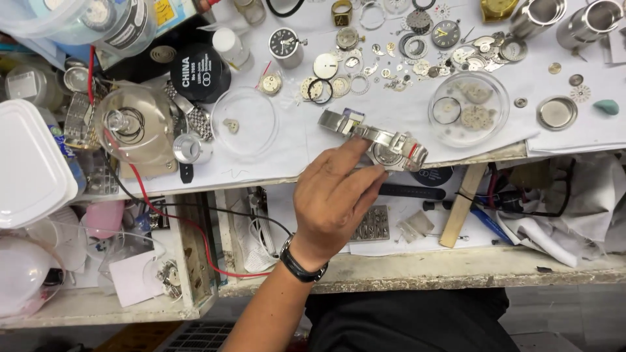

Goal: The person is meticulously repairing a watch, using tweezers to handle and place tiny internal components like gears and plates onto the watch movement.

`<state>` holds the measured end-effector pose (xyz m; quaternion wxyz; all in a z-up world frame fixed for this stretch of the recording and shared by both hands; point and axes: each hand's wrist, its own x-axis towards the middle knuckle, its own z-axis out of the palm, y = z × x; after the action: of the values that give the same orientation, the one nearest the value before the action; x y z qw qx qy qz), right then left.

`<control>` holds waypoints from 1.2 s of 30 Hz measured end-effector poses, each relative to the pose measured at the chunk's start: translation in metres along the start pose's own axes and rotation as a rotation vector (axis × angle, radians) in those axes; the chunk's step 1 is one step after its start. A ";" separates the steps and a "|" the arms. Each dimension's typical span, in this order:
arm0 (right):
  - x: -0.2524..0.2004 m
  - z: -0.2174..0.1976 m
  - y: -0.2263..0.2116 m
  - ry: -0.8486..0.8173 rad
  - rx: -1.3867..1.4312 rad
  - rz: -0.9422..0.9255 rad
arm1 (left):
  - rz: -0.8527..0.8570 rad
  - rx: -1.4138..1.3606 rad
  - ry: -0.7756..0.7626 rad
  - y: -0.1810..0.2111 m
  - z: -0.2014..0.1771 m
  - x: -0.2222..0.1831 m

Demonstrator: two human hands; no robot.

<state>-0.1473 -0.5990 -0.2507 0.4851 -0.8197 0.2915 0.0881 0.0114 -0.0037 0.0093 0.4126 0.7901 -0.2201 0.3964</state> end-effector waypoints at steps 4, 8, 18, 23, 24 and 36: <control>-0.152 0.127 -0.343 -0.106 0.176 -0.096 | 0.048 -0.055 -0.188 0.001 -0.010 0.010; -0.214 0.168 -0.420 -0.268 0.347 -0.485 | 0.023 0.080 -0.155 0.006 -0.006 0.003; -0.205 0.188 -0.460 0.005 -0.217 -1.076 | -0.010 0.099 -0.156 0.003 -0.006 -0.008; -0.203 0.195 -0.458 -0.009 -0.111 -1.096 | 0.011 0.111 -0.135 0.003 -0.005 -0.008; -0.200 0.197 -0.456 -0.009 -0.112 -1.096 | 0.011 0.110 -0.134 0.003 -0.005 -0.008; -0.191 0.203 -0.456 0.009 -0.117 -1.173 | -0.006 0.079 -0.125 0.004 -0.005 -0.006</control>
<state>-0.0179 -0.1881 0.0663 0.4054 -0.8699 -0.2139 -0.1824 0.0028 -0.0019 0.0080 0.3678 0.8295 -0.2274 0.3535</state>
